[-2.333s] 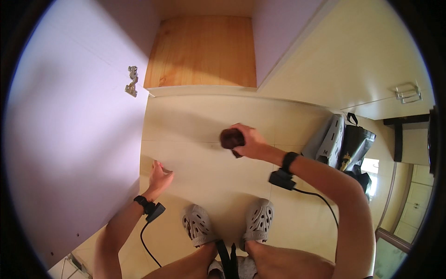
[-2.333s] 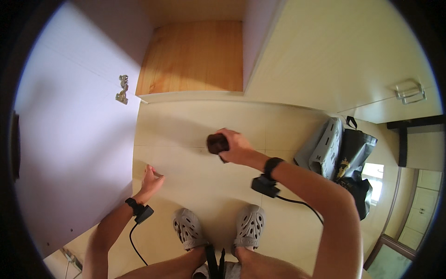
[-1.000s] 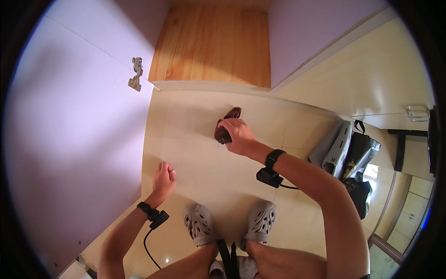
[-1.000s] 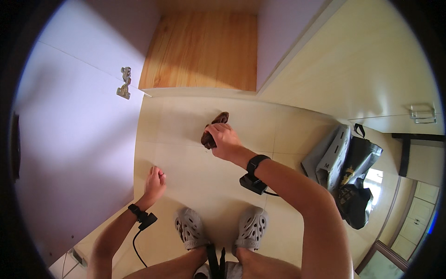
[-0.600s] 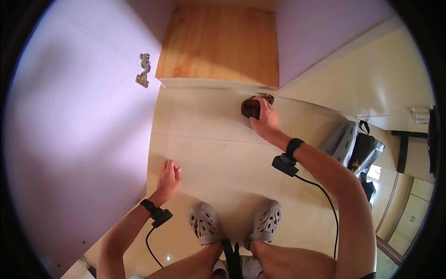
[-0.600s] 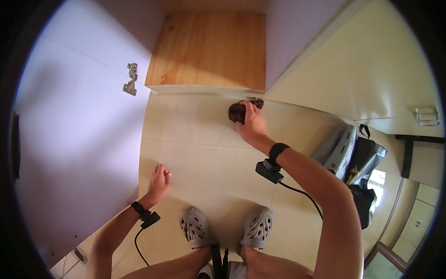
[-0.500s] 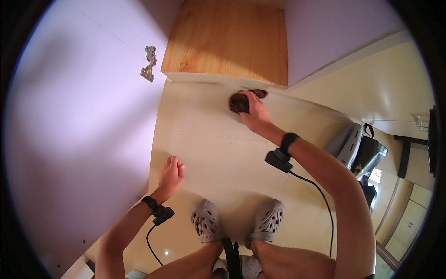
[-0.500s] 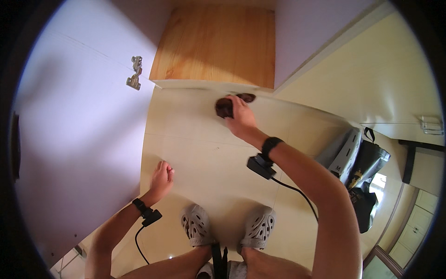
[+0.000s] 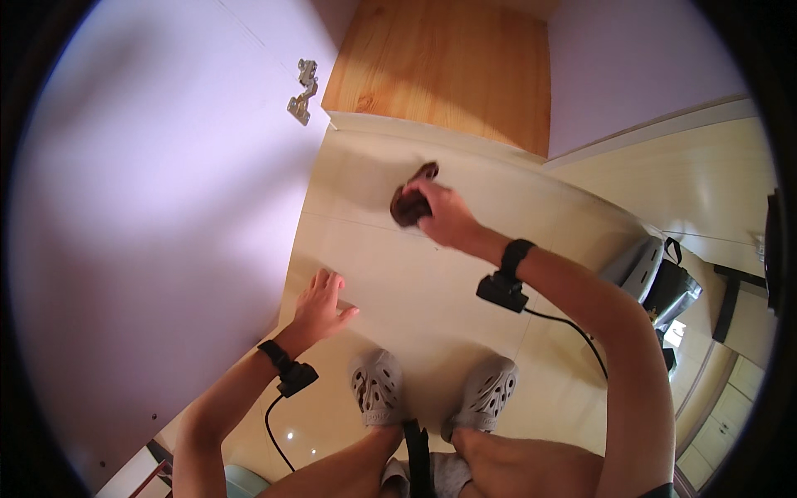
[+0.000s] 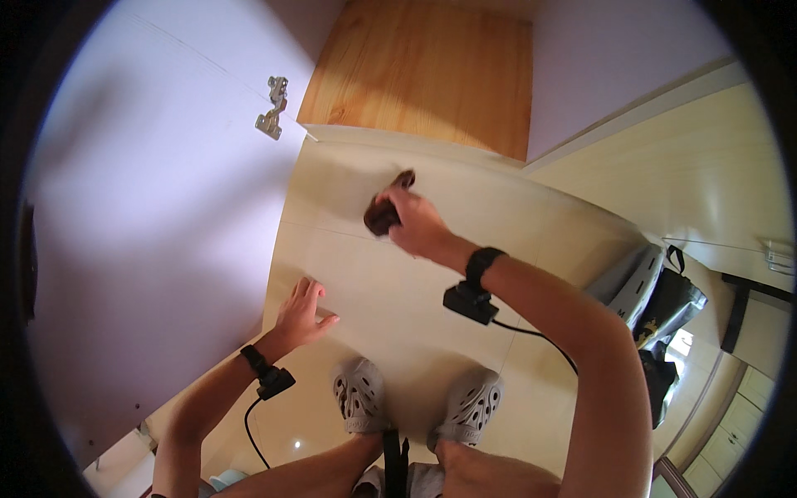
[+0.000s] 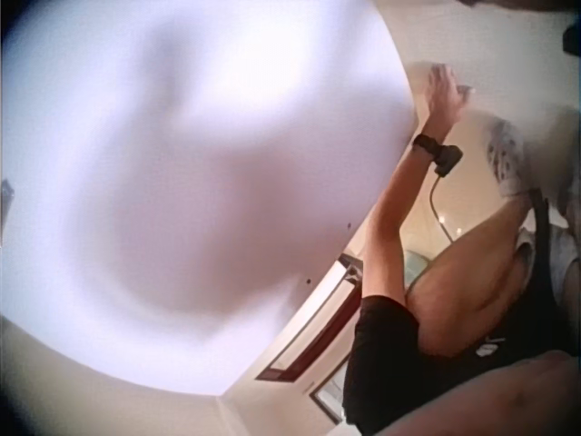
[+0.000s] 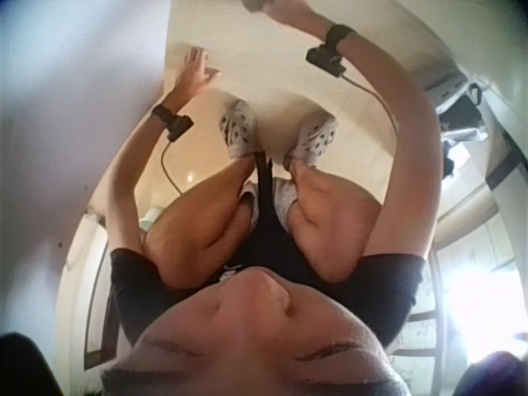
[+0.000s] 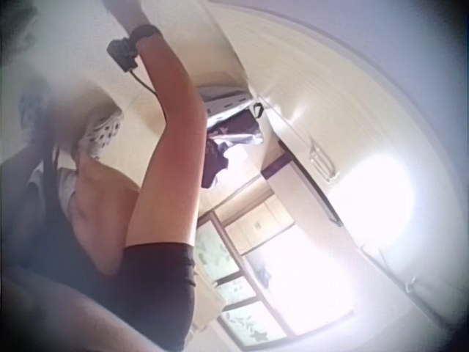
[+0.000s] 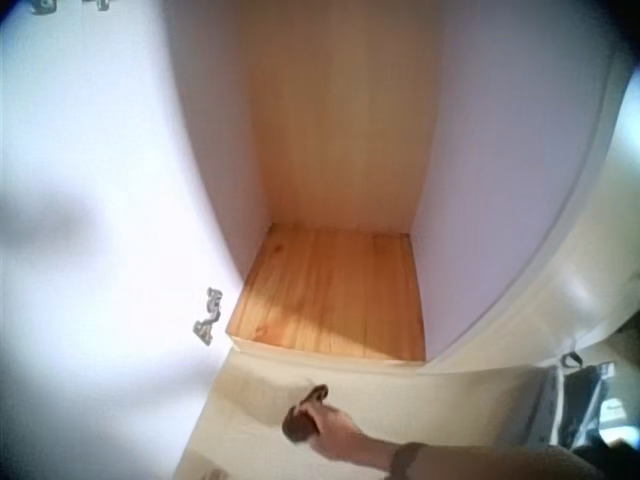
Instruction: Clean the inside of a shoe cabinet and organize shoes.
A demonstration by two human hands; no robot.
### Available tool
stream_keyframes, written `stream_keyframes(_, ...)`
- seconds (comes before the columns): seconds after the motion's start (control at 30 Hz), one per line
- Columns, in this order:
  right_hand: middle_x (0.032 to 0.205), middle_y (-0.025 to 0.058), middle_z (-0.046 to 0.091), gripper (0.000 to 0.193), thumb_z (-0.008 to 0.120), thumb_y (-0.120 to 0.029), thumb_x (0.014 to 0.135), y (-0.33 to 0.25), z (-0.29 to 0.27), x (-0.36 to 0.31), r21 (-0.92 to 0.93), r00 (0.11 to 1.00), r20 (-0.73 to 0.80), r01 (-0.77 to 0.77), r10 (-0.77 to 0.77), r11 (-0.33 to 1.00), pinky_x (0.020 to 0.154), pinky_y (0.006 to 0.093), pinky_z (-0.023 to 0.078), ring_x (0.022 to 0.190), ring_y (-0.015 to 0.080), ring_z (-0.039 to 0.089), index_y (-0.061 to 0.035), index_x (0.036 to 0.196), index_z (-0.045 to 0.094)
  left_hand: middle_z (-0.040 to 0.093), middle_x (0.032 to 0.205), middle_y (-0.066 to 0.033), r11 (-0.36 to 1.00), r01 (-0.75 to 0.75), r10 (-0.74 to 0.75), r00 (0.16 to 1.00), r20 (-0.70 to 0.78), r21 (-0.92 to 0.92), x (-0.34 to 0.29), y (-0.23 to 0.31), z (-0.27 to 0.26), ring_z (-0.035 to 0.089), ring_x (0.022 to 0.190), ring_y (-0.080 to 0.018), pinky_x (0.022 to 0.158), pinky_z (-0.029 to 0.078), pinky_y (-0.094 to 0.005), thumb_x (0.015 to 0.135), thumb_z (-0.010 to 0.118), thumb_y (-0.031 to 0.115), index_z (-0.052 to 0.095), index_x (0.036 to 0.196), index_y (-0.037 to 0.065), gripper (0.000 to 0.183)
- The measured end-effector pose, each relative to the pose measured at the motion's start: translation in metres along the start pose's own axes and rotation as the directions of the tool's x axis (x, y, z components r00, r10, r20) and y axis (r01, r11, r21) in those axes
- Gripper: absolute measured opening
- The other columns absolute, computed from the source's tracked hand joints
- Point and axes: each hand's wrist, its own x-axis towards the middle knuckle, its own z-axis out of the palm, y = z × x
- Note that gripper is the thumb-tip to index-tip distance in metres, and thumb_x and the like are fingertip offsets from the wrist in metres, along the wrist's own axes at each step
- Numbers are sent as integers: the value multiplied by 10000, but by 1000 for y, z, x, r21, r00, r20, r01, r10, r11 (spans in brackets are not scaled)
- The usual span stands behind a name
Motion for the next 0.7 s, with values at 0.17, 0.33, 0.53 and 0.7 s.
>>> stream_keyframes(0.17,1129,182,678,443,577,-22,763,12,5,63,-223,956,-225,136,-186,965,939,441,504,1073,397,629,-91,1201,576,501,1100,-123,1000,-4,5,999,53,-18,9,5,2,550,1061,-353,786,495,-494,773,832,268,453,1102,90,533)
stream_keyframes(0.33,1146,153,661,460,548,7,739,-17,29,42,-195,906,420,133,-39,972,933,446,493,1088,387,617,-135,1174,593,500,1092,-123,1000,-18,18,1000,-15,14,-1,-2,4,550,1056,-353,766,490,-492,765,839,276,458,1085,99,528)
stream_keyframes(0.53,1035,146,718,453,524,47,714,-3,24,52,-32,925,374,85,-67,996,859,375,532,967,301,684,-82,1137,621,495,1079,-123,1000,-25,25,1000,-19,1,2,-4,6,555,1020,-350,770,485,-485,758,830,284,464,1076,98,519)
stream_keyframes(0.7,921,220,694,367,573,-20,779,-20,24,126,-35,989,104,106,-102,994,722,471,543,857,395,688,-24,1146,586,490,1080,-121,998,-3,5,1000,28,-60,10,2,12,546,1034,-348,779,482,-480,755,832,274,458,1080,98,526)
